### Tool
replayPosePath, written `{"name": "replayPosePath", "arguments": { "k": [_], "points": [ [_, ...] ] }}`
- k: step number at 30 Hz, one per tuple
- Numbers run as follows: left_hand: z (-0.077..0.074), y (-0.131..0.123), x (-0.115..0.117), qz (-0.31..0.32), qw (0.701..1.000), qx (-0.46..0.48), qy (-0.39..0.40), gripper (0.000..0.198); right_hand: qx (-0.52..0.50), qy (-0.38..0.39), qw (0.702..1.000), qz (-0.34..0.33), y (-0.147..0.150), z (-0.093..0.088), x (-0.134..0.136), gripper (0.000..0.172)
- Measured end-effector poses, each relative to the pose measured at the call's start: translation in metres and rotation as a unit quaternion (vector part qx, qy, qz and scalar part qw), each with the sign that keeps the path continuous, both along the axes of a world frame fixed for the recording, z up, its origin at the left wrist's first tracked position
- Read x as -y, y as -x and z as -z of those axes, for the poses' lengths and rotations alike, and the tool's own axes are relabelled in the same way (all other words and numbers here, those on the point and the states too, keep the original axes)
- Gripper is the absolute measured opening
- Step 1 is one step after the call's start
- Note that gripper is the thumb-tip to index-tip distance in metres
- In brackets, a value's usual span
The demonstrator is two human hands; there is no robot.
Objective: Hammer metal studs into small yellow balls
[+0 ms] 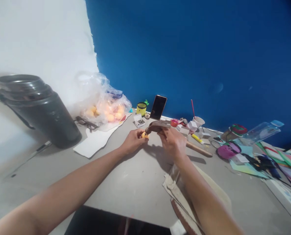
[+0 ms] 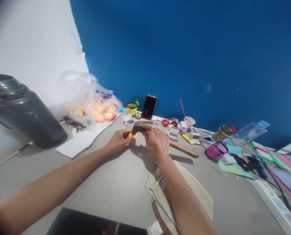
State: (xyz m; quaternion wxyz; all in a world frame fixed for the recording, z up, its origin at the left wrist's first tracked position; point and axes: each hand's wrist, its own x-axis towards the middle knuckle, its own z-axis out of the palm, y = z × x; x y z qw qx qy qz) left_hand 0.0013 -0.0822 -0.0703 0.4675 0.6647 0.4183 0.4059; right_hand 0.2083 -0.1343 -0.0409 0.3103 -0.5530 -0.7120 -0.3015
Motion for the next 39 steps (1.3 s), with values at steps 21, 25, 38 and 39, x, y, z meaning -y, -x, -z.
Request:
{"name": "replayPosePath", "arguments": {
  "k": [21,25,38,39],
  "points": [
    [-0.003,-0.004,0.004,0.018,0.995,0.054,0.083,0.038,-0.058,0.091,0.993,0.045,-0.012,-0.002,-0.004,0.021],
    [-0.003,-0.003,0.002,-0.005,0.999,0.014,0.034,0.034,-0.071,0.168,0.979,0.091,-0.018,-0.004,-0.006,0.014],
    [0.000,0.010,-0.020,-0.122,0.992,-0.008,0.034,0.021,-0.054,0.355,0.925,0.124,-0.004,0.023,-0.016,0.019],
    [0.000,0.011,-0.020,-0.120,0.992,-0.022,0.023,0.018,-0.050,0.344,0.929,0.127,-0.003,0.024,-0.016,0.019]
  ]
}}
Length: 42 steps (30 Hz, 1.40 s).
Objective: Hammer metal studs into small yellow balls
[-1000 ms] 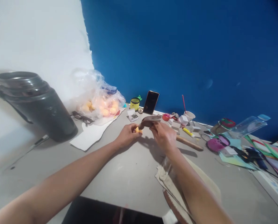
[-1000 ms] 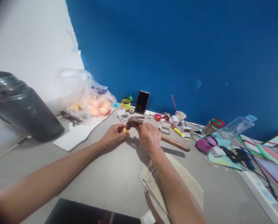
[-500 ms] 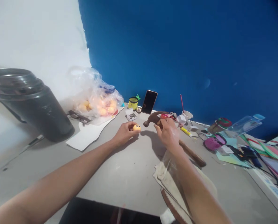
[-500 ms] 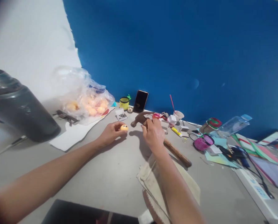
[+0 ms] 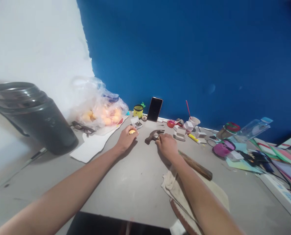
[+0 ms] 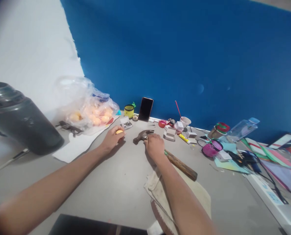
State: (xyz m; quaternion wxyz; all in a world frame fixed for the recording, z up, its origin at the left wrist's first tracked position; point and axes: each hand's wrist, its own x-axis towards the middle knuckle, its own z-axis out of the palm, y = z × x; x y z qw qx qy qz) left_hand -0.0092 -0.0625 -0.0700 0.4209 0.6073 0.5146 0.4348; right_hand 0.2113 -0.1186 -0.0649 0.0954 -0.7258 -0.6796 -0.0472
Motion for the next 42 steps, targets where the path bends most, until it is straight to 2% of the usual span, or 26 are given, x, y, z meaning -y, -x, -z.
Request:
{"name": "replayPosePath", "arguments": {
  "k": [2,4,6,8,10,12,13,14,16,20,25,31,36,42],
  "points": [
    [0.000,0.002,0.001,0.006,0.999,-0.034,-0.022,0.017,0.009,-0.044,0.999,-0.009,0.003,0.001,0.001,0.019],
    [-0.002,0.004,-0.001,0.010,0.997,-0.058,-0.046,0.019,0.005,-0.101,0.994,-0.047,0.007,0.001,0.002,0.015],
    [-0.008,0.006,-0.008,0.005,0.994,-0.087,-0.070,0.015,-0.006,-0.130,0.984,-0.117,0.014,0.000,0.004,0.015],
    [-0.019,0.007,-0.021,-0.005,0.982,-0.154,-0.109,0.009,-0.007,-0.101,0.974,-0.201,0.024,0.000,0.006,0.019],
    [-0.034,0.005,-0.039,0.009,0.947,-0.273,-0.170,0.015,0.001,-0.040,0.963,-0.267,0.032,0.001,0.008,0.019],
    [-0.048,0.000,-0.058,0.064,0.877,-0.418,-0.228,0.023,0.005,0.003,0.954,-0.299,0.039,0.001,0.009,0.019],
    [-0.054,-0.004,-0.067,0.090,0.842,-0.481,-0.228,0.022,0.004,0.014,0.952,-0.304,0.040,0.001,0.010,0.020],
    [-0.058,-0.008,-0.076,0.104,0.824,-0.508,-0.226,0.019,0.002,0.018,0.952,-0.305,0.041,0.001,0.010,0.022],
    [-0.062,-0.017,-0.088,0.127,0.805,-0.538,-0.217,0.012,0.001,0.018,0.953,-0.301,0.040,0.000,0.008,0.023],
    [-0.057,-0.030,-0.102,0.161,0.783,-0.568,-0.197,0.010,0.000,0.012,0.955,-0.295,0.035,0.001,0.004,0.022],
    [-0.051,-0.035,-0.113,0.170,0.770,-0.588,-0.180,0.012,0.001,0.017,0.955,-0.297,0.034,0.006,-0.001,0.024],
    [-0.050,-0.034,-0.119,0.178,0.771,-0.586,-0.174,0.011,0.004,0.018,0.955,-0.296,0.034,0.005,-0.002,0.026],
    [-0.056,-0.028,-0.117,0.192,0.779,-0.571,-0.173,0.005,0.001,0.025,0.957,-0.288,0.033,0.005,-0.002,0.027],
    [-0.064,-0.022,-0.115,0.189,0.800,-0.546,-0.163,0.007,-0.007,0.045,0.962,-0.270,0.033,0.003,-0.001,0.026]
  ]
}}
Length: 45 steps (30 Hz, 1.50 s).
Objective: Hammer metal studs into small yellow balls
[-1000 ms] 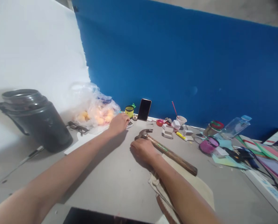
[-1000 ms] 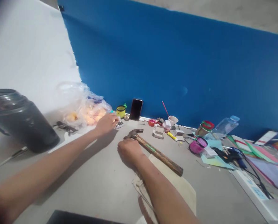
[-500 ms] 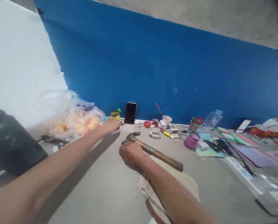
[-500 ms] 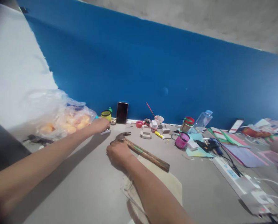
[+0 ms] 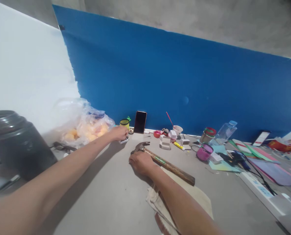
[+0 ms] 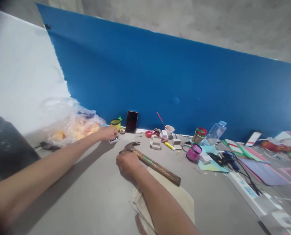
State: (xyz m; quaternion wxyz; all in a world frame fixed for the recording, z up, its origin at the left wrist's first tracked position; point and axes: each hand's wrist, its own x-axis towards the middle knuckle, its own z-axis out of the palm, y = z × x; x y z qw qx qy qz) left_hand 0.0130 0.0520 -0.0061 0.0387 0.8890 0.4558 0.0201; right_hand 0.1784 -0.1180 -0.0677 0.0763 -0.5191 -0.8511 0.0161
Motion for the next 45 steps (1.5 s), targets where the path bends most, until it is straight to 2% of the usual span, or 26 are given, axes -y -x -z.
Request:
{"name": "replayPosePath", "arguments": {
  "k": [7,11,15,18,19,21,23,24,26,28,30,35,38,41,43,45],
  "points": [
    [-0.002,0.000,-0.002,-0.036,0.997,0.075,0.003,0.008,-0.011,0.017,1.000,0.006,0.000,-0.004,0.001,0.028],
    [-0.010,0.000,0.002,-0.058,0.985,0.164,0.014,0.014,-0.030,0.018,0.999,0.005,-0.001,-0.001,-0.001,0.027],
    [-0.012,0.007,0.037,-0.053,0.955,0.287,0.053,0.002,-0.118,0.001,0.993,0.029,-0.004,0.004,-0.002,0.021],
    [0.002,0.012,0.080,-0.064,0.924,0.357,0.123,0.018,-0.266,-0.038,0.959,0.084,-0.005,0.006,-0.003,0.015],
    [0.009,0.012,0.094,-0.068,0.907,0.384,0.160,0.020,-0.314,-0.050,0.944,0.095,-0.004,0.006,-0.003,0.016],
    [0.022,0.012,0.117,-0.100,0.790,0.513,0.319,0.018,-0.382,-0.070,0.917,0.095,-0.003,0.008,-0.003,0.020],
    [0.033,0.008,0.131,-0.111,0.692,0.579,0.417,0.023,-0.416,-0.091,0.901,0.080,-0.001,0.009,-0.002,0.018],
    [0.036,0.007,0.135,-0.110,0.654,0.600,0.448,0.025,-0.426,-0.103,0.896,0.074,0.000,0.010,-0.001,0.016],
    [0.042,0.005,0.137,-0.105,0.594,0.627,0.493,0.026,-0.436,-0.123,0.889,0.065,0.001,0.010,0.001,0.014],
    [0.046,0.005,0.137,-0.103,0.551,0.642,0.524,0.024,-0.435,-0.136,0.888,0.057,0.001,0.010,0.004,0.013],
    [0.052,0.007,0.137,-0.101,0.523,0.651,0.541,0.021,-0.429,-0.143,0.891,0.046,0.002,0.008,0.007,0.014],
    [0.062,0.010,0.138,-0.108,0.481,0.656,0.571,0.014,-0.428,-0.142,0.892,0.032,0.005,0.003,0.011,0.016],
    [0.061,0.008,0.138,-0.127,0.446,0.666,0.585,0.011,-0.440,-0.120,0.888,0.055,0.005,0.003,0.011,0.015],
    [0.057,0.007,0.139,-0.125,0.419,0.682,0.586,0.013,-0.488,-0.077,0.865,0.091,0.002,0.003,0.010,0.015],
    [0.055,0.007,0.141,-0.106,0.428,0.691,0.573,0.023,-0.530,-0.044,0.838,0.123,-0.001,0.003,0.007,0.016],
    [0.055,0.006,0.143,-0.087,0.468,0.695,0.539,0.038,-0.576,0.002,0.802,0.156,-0.004,0.001,0.004,0.020]
  ]
}}
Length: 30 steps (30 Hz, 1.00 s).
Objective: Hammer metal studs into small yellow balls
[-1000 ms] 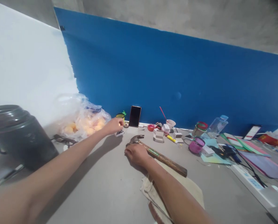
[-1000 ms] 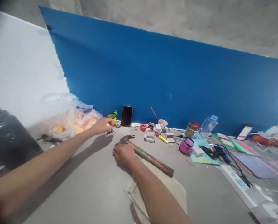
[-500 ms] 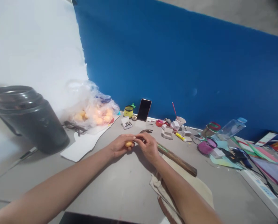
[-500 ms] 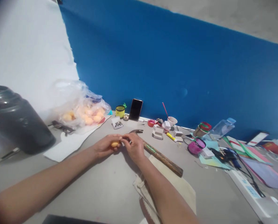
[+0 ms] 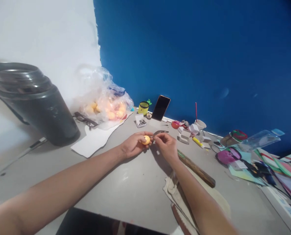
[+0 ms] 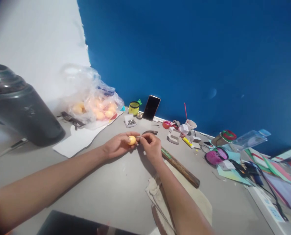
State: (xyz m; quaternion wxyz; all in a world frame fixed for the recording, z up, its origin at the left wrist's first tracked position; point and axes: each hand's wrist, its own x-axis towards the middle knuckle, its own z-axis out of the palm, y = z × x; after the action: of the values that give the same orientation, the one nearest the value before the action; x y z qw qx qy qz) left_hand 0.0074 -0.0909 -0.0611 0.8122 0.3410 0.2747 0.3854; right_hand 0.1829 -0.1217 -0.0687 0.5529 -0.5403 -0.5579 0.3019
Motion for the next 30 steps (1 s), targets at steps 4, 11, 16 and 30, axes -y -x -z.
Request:
{"name": "replayPosePath", "arguments": {
  "k": [4,11,16,30],
  "points": [
    [0.004,-0.002,0.004,-0.047,0.987,-0.108,-0.111,0.052,-0.156,0.115,0.980,-0.043,-0.007,-0.004,-0.005,0.033],
    [0.011,-0.001,0.004,-0.046,0.941,-0.204,-0.265,0.034,-0.251,0.181,0.942,-0.128,-0.005,-0.006,-0.002,0.045],
    [0.011,0.000,0.004,-0.050,0.924,-0.232,-0.300,0.031,-0.234,0.202,0.942,-0.132,-0.002,-0.007,0.001,0.043],
    [0.011,-0.001,0.009,-0.104,0.837,-0.364,-0.395,0.017,-0.194,0.239,0.944,-0.116,-0.007,-0.004,0.002,0.040]
  ]
}}
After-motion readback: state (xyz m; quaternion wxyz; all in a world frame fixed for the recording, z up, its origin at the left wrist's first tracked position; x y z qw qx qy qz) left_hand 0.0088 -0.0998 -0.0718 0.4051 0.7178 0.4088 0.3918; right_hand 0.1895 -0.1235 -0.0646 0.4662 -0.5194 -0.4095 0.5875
